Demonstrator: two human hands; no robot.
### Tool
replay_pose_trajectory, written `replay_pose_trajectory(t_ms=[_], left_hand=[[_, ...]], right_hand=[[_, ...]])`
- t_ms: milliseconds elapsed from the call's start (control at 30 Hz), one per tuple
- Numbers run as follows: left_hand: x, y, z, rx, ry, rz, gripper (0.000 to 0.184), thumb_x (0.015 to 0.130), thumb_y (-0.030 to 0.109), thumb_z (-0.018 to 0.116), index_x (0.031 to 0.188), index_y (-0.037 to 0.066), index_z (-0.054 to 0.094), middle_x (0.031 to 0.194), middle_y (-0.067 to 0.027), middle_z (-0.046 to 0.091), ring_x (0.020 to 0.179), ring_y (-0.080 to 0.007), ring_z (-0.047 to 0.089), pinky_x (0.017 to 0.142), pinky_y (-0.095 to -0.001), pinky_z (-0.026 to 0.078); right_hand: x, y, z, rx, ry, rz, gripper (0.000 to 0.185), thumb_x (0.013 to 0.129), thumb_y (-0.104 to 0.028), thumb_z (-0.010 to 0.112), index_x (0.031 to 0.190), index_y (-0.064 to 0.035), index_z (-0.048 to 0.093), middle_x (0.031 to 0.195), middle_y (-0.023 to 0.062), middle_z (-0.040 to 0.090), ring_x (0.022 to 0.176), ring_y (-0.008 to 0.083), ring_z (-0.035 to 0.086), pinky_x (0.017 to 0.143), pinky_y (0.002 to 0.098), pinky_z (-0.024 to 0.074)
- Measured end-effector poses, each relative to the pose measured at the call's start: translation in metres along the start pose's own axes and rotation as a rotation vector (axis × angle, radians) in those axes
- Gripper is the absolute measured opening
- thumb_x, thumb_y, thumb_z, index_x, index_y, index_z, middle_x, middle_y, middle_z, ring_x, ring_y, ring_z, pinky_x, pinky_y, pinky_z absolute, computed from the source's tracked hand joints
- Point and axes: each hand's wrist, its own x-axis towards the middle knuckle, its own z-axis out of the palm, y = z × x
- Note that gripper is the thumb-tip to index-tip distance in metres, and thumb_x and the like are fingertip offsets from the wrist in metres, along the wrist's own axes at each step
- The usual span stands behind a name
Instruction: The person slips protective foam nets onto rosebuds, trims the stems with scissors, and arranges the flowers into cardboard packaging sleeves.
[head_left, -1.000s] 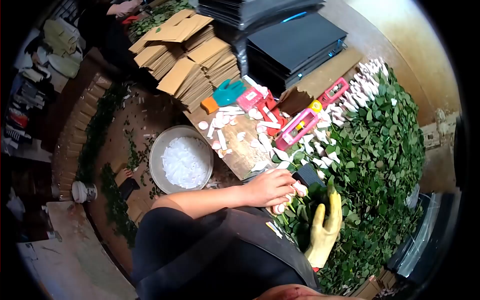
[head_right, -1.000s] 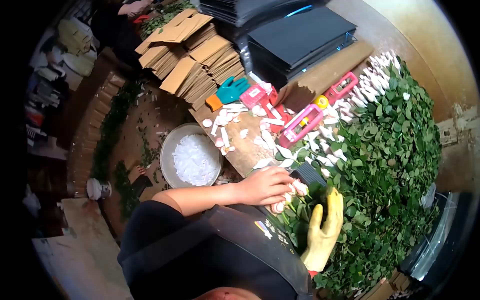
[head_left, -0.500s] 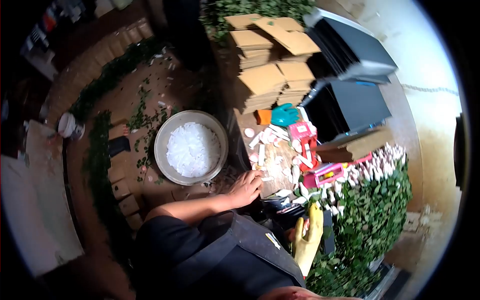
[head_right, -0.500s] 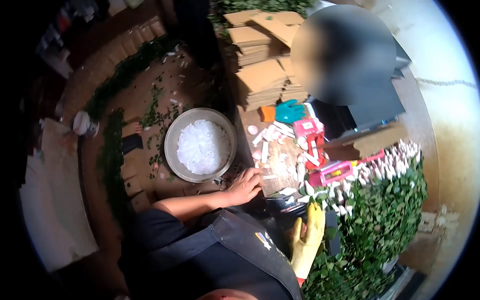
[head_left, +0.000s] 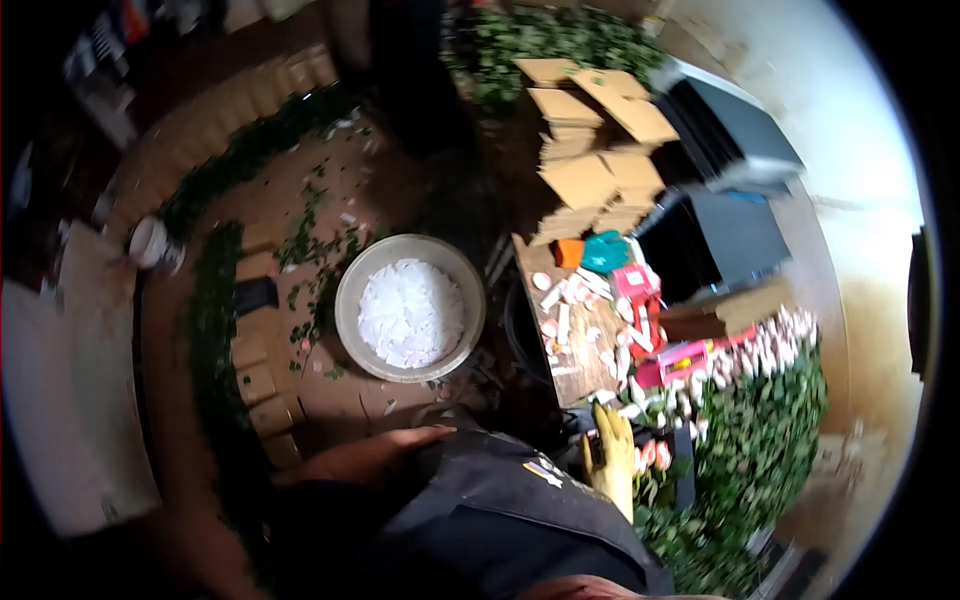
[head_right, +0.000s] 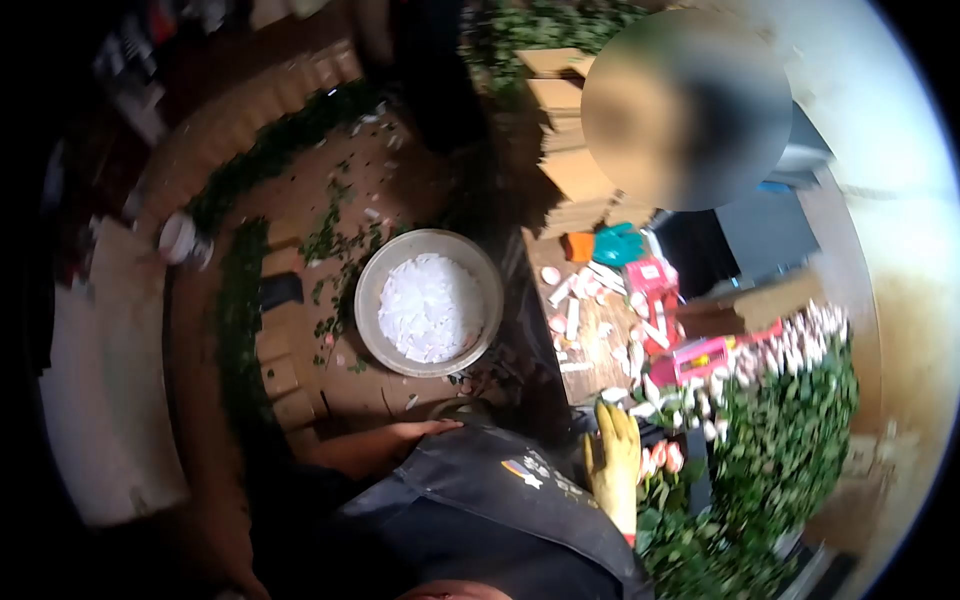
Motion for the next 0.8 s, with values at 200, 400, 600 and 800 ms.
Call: replay_pose_trajectory(t_ms=[200,400,600,800], left_hand=[[0.018,0.05,-0.056,-0.067,0.195,0.185,0.039,0.097,0.021,0.071,0.13,0.007,0.056,0.13,-0.0181,0.055,0.119,-0.0327,0.055,0.1,-0.0494,0.046],[0.027,0.137,-0.105,-0.066,0.332,0.512,0.036,0.097,0.018,0.07,0.128,0.006,0.056,0.126,-0.0166,0.056,0.114,-0.0306,0.056,0.097,-0.0472,0.047],[0.013,0.23,-0.096,0.0,0.357,0.704,0.034,0.097,0.016,0.07,0.127,0.006,0.056,0.121,-0.0152,0.057,0.11,-0.0285,0.056,0.094,-0.045,0.048],[-0.003,0.276,-0.054,0.013,0.3,0.787,0.032,0.097,0.014,0.069,0.125,0.005,0.057,0.117,-0.0137,0.058,0.106,-0.0264,0.056,0.09,-0.0428,0.048]], right_hand=[[-0.022,-0.026,-0.036,0.105,0.192,-0.038,0.062,0.078,-0.001,0.081,0.136,-0.0028,0.062,0.133,0.0193,0.065,0.126,0.0419,0.061,0.111,0.0499,0.0481],[-0.158,-0.045,-0.053,0.129,0.54,0.089,0.04,0.094,-0.014,0.072,0.131,-0.0015,0.063,0.121,0.0193,0.063,0.115,0.0396,0.06,0.105,0.0515,0.0476],[-0.294,-0.062,-0.039,0.042,0.675,0.484,0.034,0.096,-0.014,0.066,0.127,-0.0003,0.066,0.118,0.0164,0.068,0.109,0.0354,0.064,0.105,0.0453,0.0484],[-0.373,-0.079,-0.03,0.036,0.729,0.767,0.035,0.1,-0.014,0.064,0.132,-0.001,0.066,0.131,0.0183,0.068,0.124,0.0366,0.062,0.117,0.0499,0.0434]])
